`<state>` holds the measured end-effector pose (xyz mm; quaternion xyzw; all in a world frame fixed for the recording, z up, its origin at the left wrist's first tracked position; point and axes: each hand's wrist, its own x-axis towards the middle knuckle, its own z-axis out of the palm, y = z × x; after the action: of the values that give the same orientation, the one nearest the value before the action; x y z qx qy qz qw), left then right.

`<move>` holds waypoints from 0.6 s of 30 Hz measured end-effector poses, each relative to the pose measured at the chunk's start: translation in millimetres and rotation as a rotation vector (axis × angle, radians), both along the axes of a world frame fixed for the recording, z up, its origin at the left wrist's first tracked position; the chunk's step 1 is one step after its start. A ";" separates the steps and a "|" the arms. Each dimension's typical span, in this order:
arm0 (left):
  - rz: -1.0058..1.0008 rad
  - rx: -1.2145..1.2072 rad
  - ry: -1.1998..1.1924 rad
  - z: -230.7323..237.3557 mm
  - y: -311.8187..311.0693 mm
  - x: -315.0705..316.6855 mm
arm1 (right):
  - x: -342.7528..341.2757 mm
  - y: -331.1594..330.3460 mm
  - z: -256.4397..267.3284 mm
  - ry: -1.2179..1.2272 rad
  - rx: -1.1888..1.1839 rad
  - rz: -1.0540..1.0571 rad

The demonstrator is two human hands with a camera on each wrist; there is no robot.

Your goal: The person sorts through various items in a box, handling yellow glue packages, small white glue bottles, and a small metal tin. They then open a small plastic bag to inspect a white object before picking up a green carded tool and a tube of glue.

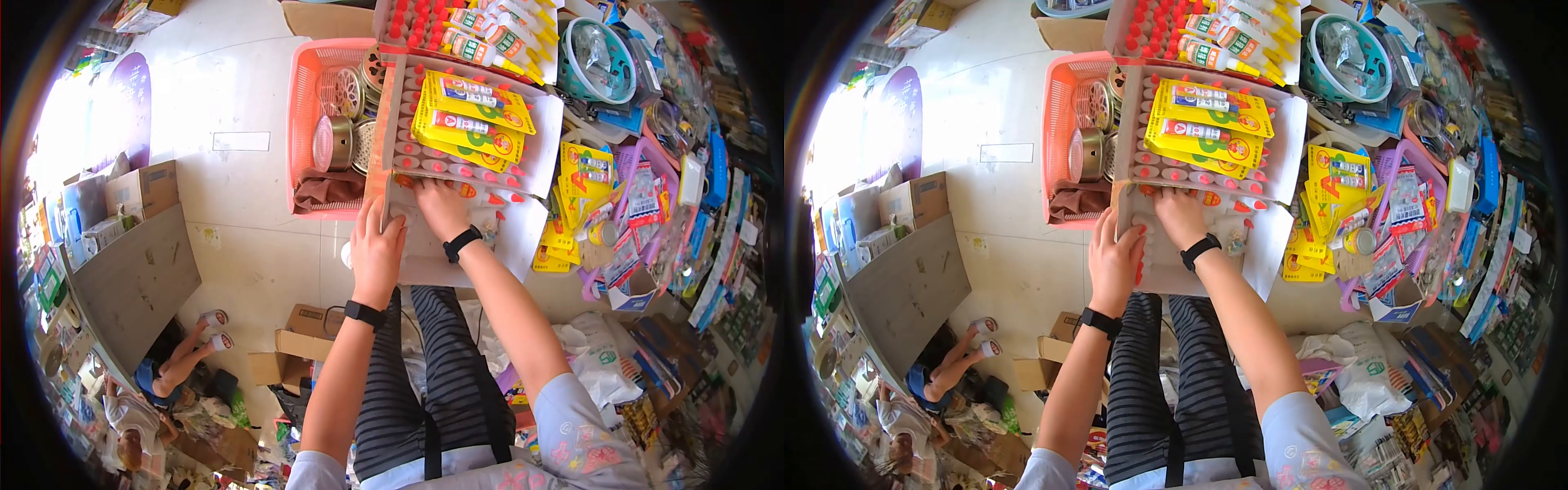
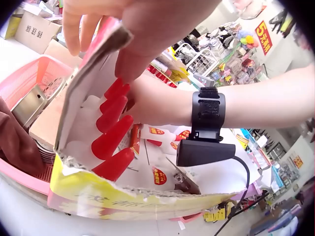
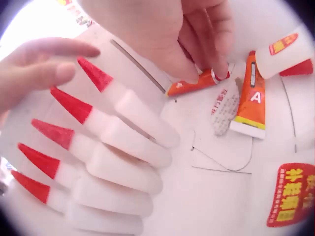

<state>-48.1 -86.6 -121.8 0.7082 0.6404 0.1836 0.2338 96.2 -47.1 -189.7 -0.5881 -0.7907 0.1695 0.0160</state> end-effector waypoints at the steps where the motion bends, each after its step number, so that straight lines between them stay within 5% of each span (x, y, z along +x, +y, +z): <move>1: -0.004 -0.001 0.003 -1.4 0.5 0.3 | -1.3 -1.3 -3.8 0.009 -0.028 -0.008; 5: -0.010 0.005 0.020 -7.0 0.8 0.9 | 2.4 -10.0 -9.4 -0.024 0.002 -0.010; 11: -0.023 0.001 -0.011 -9.2 -0.8 -1.3 | 35.5 -33.8 54.3 -0.131 -0.415 0.046; 15: -0.012 0.007 -0.012 -9.3 -1.3 -1.1 | 55.4 -30.2 59.4 -0.247 0.030 -0.128; 18: -0.008 0.007 -0.025 -10.1 -2.1 -1.5 | 69.9 -27.8 34.7 -0.342 -0.056 -0.173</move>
<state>-49.6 -88.7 -131.9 0.7093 0.6338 0.1939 0.2400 166.1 -74.9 -155.0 -0.6741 -0.7236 0.0871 -0.1203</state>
